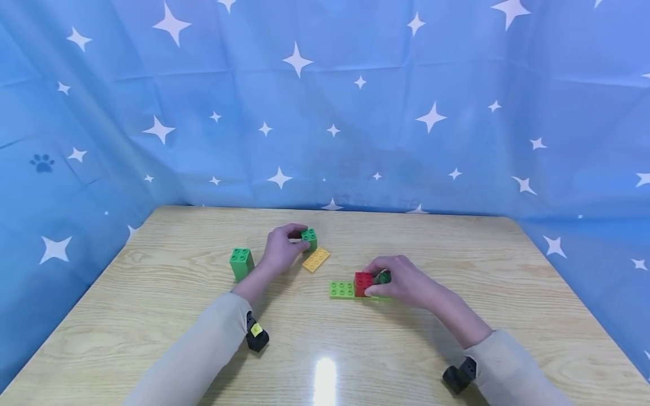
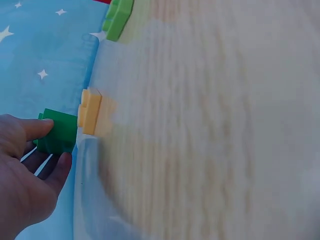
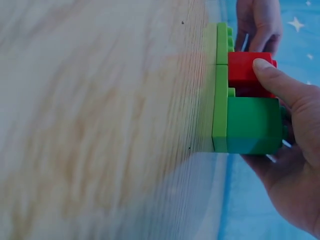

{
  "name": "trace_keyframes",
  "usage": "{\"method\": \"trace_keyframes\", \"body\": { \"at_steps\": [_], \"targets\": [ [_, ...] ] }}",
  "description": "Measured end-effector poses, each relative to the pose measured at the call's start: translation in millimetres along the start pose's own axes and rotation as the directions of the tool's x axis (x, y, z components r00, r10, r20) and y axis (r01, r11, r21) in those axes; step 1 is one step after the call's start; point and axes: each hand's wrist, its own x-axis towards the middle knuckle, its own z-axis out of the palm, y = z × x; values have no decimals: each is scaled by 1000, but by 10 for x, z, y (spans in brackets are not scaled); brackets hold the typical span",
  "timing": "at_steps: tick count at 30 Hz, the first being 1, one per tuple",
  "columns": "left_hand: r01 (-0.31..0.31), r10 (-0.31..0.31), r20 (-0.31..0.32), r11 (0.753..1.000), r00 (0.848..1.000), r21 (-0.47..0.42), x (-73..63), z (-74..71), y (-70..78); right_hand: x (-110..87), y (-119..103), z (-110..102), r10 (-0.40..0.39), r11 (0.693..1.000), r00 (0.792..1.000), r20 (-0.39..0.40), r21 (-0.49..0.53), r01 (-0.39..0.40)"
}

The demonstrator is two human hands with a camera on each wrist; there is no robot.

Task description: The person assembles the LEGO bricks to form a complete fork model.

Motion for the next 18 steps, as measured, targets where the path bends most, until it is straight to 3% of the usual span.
{"method": "trace_keyframes", "body": {
  "at_steps": [8,18],
  "targets": [
    [-18,21,67,999,998,-49,-172,-45,126,-10,12,-3,14,1000,1000,3,18,-14],
    [-77,89,149,993,985,-86,-465,-52,161,16,19,20,-8,1000,1000,-21,28,9]
  ]
}}
